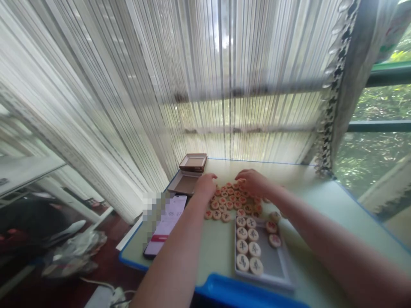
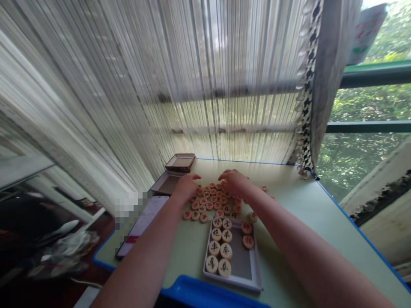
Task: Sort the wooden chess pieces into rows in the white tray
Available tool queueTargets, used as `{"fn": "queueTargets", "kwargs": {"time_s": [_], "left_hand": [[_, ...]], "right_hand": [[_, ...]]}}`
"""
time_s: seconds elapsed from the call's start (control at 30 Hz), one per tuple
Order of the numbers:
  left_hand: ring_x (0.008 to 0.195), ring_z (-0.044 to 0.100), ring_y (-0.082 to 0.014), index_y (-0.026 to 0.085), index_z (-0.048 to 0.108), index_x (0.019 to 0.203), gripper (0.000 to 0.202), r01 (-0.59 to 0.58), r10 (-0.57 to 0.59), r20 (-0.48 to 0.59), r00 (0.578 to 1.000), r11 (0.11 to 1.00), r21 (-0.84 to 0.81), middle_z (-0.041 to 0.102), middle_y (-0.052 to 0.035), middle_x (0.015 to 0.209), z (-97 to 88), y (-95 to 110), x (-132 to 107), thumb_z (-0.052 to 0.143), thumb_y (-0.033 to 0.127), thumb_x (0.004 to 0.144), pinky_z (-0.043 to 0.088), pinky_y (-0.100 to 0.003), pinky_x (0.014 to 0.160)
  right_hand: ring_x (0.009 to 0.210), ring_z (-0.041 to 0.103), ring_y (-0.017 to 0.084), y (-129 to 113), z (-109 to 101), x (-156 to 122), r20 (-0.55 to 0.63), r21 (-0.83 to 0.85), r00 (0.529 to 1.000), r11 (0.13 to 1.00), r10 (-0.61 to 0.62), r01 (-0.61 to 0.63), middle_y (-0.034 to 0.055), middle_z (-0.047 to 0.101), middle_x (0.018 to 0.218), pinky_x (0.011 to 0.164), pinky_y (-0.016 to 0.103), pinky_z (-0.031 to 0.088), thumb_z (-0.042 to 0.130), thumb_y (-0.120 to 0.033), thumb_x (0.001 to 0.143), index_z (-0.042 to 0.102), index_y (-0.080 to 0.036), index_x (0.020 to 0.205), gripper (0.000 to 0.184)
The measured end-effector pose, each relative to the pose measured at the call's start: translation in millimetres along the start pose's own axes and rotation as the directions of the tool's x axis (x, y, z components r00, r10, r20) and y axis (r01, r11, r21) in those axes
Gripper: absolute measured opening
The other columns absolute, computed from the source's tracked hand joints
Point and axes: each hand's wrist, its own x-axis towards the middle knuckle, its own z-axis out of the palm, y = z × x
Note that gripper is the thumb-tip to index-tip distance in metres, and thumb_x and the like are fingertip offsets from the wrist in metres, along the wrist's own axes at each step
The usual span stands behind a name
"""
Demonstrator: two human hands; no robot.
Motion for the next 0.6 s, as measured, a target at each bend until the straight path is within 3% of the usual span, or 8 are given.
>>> {"fn": "queueTargets", "kwargs": {"time_s": [0.2, 0.4, 0.6], "left_hand": [[0.096, 0.061, -0.022, 0.018, 0.069, 0.096, 0.036, 0.026, -0.031, 0.066, 0.997, 0.997, 0.071, 0.068, -0.0111, 0.101, -4.1, -2, -3, 0.053, 0.006, 0.067, 0.045, -0.029, 0.085], [0.094, 0.061, -0.0205, 0.02, 0.071, 0.094, 0.028, -0.047, 0.039, 0.079, 0.996, 0.994, 0.099, 0.069, -0.0089, 0.097, -3.1, 4, -8, 0.054, 0.017, 0.072, 0.045, -0.027, 0.086], [0.086, 0.062, -0.0211, 0.021, 0.072, 0.088, 0.023, -0.13, 0.118, 0.162, 0.98, 0.989, 0.065, 0.07, -0.008, 0.09, -6.1, 10, -14, 0.06, 0.022, 0.069, 0.047, -0.027, 0.08]], "right_hand": [[0.103, 0.055, 0.023, -20, 2, 2, 0.077, 0.018, 0.983, 0.986, -0.167, 0.166, 0.0041, 0.064, 0.112, 0.093, 0.036, 0.038, 0.052, -0.018, 0.076, 0.068, -0.023, 0.103, 0.031], [0.097, 0.058, 0.02, -21, -5, 0, 0.097, 0.066, 0.985, 0.988, -0.145, 0.139, 0.0045, 0.068, 0.103, 0.091, 0.032, 0.039, 0.05, -0.017, 0.077, 0.069, -0.022, 0.099, 0.03], [0.085, 0.06, 0.018, -21, -12, -2, 0.159, 0.103, 0.972, 0.982, -0.173, 0.158, 0.0029, 0.068, 0.09, 0.088, 0.03, 0.04, 0.059, -0.018, 0.069, 0.073, -0.023, 0.08, 0.018]]}}
